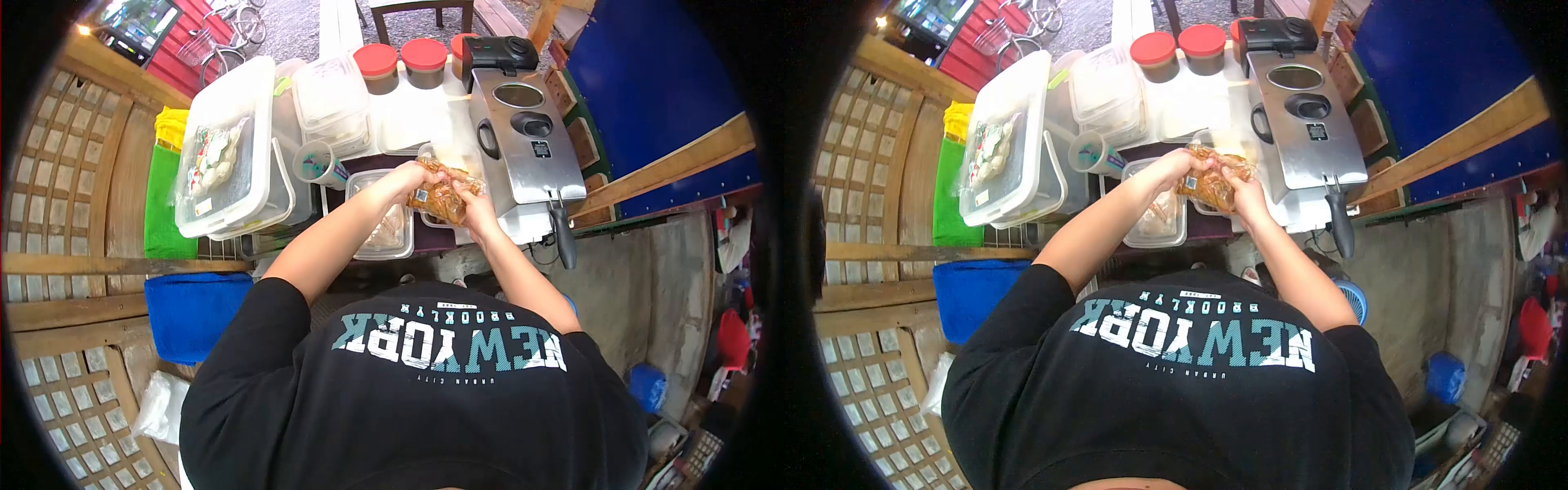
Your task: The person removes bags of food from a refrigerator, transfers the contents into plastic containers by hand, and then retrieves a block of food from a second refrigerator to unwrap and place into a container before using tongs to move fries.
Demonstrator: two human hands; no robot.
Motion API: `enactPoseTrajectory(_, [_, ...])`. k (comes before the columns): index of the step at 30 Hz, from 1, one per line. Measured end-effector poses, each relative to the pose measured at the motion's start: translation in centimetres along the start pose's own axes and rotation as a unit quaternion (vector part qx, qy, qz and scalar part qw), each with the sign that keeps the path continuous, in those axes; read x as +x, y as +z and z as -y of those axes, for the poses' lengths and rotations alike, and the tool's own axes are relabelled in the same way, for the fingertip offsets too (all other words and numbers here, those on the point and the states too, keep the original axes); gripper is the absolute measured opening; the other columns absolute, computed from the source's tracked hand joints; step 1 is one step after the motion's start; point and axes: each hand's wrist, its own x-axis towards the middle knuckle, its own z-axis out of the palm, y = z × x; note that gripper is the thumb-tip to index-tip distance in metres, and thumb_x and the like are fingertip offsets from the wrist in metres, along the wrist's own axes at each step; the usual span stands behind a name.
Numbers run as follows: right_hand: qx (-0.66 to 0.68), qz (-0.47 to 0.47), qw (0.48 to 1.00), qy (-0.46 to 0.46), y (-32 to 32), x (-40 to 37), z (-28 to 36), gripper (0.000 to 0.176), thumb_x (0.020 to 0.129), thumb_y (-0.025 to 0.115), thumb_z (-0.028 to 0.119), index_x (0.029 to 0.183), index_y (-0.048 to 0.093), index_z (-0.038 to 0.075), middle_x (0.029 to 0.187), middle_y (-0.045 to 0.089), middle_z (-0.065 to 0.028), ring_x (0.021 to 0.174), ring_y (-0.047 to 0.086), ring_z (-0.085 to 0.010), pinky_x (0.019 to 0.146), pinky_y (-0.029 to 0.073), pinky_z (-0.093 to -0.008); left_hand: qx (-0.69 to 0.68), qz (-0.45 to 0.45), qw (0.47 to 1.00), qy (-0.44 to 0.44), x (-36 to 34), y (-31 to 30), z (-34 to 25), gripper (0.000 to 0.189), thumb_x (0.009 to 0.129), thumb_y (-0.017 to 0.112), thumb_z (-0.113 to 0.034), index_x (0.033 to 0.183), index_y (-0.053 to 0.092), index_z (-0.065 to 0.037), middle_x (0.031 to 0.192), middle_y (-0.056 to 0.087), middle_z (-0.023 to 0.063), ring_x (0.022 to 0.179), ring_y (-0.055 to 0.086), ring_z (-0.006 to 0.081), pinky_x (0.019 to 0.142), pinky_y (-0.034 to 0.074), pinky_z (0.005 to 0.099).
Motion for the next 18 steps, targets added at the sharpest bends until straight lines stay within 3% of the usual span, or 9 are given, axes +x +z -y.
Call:
enactPoseTrajectory(3, [-0.001,-0.029,1.000,-0.003,-0.2,1.0,-0.8,0.029,0.088,0.057,0.017,0.111,0.055,0.000,0.101,0.062,-0.0095,0.088,0.062,-0.0193,0.074,0.051,-0.0316,0.084,-0.062,0.993,-0.052,1.3,0.4,-0.6,0.018,0.082,0.063,-0.012,0.095,0.065,0.001,0.091,0.065,0.0096,0.078,0.061,0.0192,0.075,0.047,0.0334])
enactPoseTrajectory(7, [0.034,-0.056,0.998,0.021,-0.6,1.7,-1.7,0.029,0.087,0.058,0.017,0.109,0.055,-0.001,0.097,0.062,-0.0109,0.081,0.063,-0.0221,0.065,0.053,-0.0360,0.143,-0.079,0.985,-0.060,2.8,0.4,-0.6,0.012,0.082,0.063,-0.010,0.090,0.067,-0.002,0.090,0.066,0.0080,0.081,0.058,0.0190,0.075,0.043,0.0325])
enactPoseTrajectory(9, [0.042,-0.059,0.997,0.026,-0.9,2.3,-2.3,0.031,0.087,0.058,0.018,0.111,0.053,-0.001,0.096,0.062,-0.0116,0.078,0.064,-0.0233,0.060,0.053,-0.0394,0.228,-0.104,0.967,-0.045,5.6,-0.9,1.1,0.011,0.082,0.062,-0.010,0.088,0.068,-0.003,0.090,0.066,0.0072,0.084,0.057,0.0185,0.077,0.041,0.0317])
enactPoseTrajectory(12, [0.050,-0.057,0.995,0.061,-0.9,2.3,-2.1,0.032,0.088,0.056,0.022,0.113,0.051,0.002,0.096,0.062,-0.0116,0.077,0.064,-0.0243,0.056,0.053,-0.0425,0.253,-0.089,0.962,-0.056,11.2,-3.9,4.7,0.010,0.082,0.063,-0.010,0.088,0.069,-0.004,0.089,0.066,0.0067,0.088,0.055,0.0189,0.080,0.039,0.0312])
enactPoseTrajectory(15, [0.042,-0.056,0.993,0.093,-0.4,2.2,-1.2,0.033,0.090,0.054,0.026,0.114,0.050,0.004,0.095,0.062,-0.0106,0.077,0.064,-0.0253,0.054,0.053,-0.0439,0.301,-0.058,0.950,-0.056,11.7,-4.7,4.6,0.048,0.074,0.072,-0.042,0.102,0.065,-0.003,0.102,0.065,0.0137,0.093,0.060,0.0239,0.081,0.045,0.0365])
enactPoseTrajectory(18, [0.038,-0.062,0.989,0.129,-0.2,2.4,-0.9,0.032,0.090,0.052,0.028,0.115,0.050,0.007,0.096,0.063,-0.0099,0.077,0.065,-0.0260,0.054,0.053,-0.0440,0.510,-0.072,0.855,-0.069,10.7,-3.5,2.4,0.052,0.078,0.061,-0.053,0.102,0.066,-0.007,0.101,0.065,0.0144,0.094,0.061,0.0258,0.081,0.046,0.0348])
